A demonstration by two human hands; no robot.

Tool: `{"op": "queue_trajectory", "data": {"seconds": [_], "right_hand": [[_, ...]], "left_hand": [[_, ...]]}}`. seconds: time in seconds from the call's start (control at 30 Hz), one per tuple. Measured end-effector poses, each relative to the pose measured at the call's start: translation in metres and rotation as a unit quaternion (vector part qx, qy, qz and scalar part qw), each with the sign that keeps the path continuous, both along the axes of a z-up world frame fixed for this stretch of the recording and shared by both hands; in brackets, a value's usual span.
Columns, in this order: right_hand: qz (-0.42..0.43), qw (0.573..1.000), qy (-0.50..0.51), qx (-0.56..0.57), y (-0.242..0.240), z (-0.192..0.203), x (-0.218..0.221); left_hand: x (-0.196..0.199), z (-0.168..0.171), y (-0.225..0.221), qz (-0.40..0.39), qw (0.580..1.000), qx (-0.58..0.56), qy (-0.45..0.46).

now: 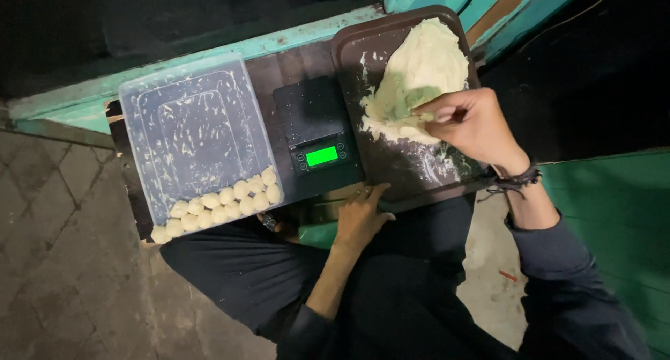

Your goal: Weighing small portions of dough on a digital scale and rolling them into balls.

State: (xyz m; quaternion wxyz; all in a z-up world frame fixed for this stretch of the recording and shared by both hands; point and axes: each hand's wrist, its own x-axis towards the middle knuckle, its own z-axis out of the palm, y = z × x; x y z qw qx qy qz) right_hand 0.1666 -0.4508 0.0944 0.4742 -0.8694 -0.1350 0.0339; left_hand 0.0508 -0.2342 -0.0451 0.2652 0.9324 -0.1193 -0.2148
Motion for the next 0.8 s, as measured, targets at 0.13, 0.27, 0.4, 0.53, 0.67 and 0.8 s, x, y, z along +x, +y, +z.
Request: {"op": "queue_trajectory", "data": {"seconds": [0.13,0.27,0.4,0.53,0.67,0.8], "right_hand": [[-0.017,0.997,0.011,0.073,-0.004,0.012,-0.008],[0.010,0.989,-0.022,0.147,-0.010,0.018,-0.015],[-0.004,0.976,-0.023,0.219,0.013,0.007,-0.027],[0.023,0.964,0.085,0.252,0.057,-0.008,-0.047],[0.127,0.990,0.016,0.052,0.070,0.002,-0.050],[0.192,0.979,-0.071,0.017,0.076,0.005,-0.052]], "left_hand": [[0.002,0.029,0.005,0.114,0.980,-0.165,-0.007],[0.012,0.063,0.003,0.243,0.867,-0.432,-0.040],[0.031,0.060,-0.021,0.232,0.672,-0.703,0.033],[0.043,0.071,-0.027,0.257,0.358,-0.875,0.199],[0.041,0.053,-0.015,0.327,0.471,-0.799,0.179],[0.036,0.054,-0.002,0.337,0.533,-0.767,0.117]]}}
